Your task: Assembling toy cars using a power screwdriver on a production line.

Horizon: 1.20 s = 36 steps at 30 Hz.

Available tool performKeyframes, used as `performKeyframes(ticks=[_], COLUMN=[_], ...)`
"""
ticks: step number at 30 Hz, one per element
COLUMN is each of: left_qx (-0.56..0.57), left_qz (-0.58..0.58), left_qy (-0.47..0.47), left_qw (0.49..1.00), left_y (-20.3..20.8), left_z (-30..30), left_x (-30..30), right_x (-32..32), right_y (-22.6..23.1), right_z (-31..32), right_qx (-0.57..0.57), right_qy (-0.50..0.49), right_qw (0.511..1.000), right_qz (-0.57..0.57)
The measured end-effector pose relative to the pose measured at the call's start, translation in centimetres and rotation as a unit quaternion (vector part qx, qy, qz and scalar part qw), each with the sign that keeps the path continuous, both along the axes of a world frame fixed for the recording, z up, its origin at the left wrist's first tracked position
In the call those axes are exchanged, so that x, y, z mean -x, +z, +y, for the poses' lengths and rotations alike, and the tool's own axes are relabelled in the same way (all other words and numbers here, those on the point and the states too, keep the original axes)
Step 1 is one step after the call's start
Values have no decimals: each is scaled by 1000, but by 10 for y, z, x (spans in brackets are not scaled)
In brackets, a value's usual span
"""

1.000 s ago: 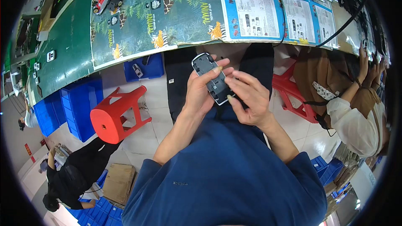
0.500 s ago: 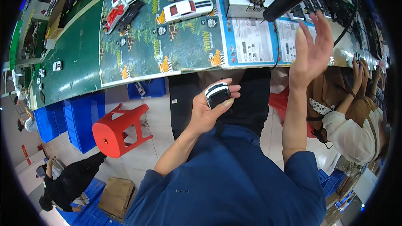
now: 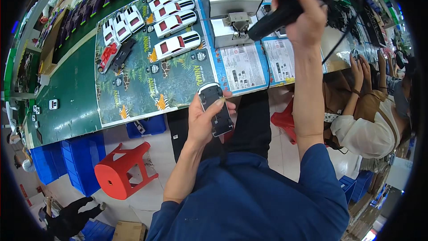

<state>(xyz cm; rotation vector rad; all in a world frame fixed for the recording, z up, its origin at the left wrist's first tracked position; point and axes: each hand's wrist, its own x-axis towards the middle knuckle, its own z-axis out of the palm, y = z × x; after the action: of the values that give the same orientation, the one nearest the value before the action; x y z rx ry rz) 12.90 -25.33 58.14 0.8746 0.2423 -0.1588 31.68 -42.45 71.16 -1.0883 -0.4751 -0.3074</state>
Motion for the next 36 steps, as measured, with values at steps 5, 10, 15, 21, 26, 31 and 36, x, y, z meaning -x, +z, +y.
performKeyframes(ticks=[5,10,15,21,26,31,36], left_qx=[4,1,15,9,19,-9,-13], left_qz=[14,35,37,15,31,21,16], left_qy=[25,33,34,40,43,33,26], left_qw=[1000,999,999,999,998,999,999], left_y=[-11,-16,-14,-11,-10,-9,-8], left_z=[0,-3,-4,-7,-9,-9,-7], left_x=[-20,-27,-33,-45,-47,-47,-47], right_x=[2,-15,-5,-9,9,51,60], right_y=[23,-4,4,6,-7,-14,-22], right_z=[23,35,39,35,20,32,42], right_qx=[-18,-12,122,111,93,-23,-4], right_qy=[-60,-13,-7,25,80,127,119], right_qw=[996,988,990,993,992,992,993], right_qz=[-62,-155,-71,-30,-19,-12,4])
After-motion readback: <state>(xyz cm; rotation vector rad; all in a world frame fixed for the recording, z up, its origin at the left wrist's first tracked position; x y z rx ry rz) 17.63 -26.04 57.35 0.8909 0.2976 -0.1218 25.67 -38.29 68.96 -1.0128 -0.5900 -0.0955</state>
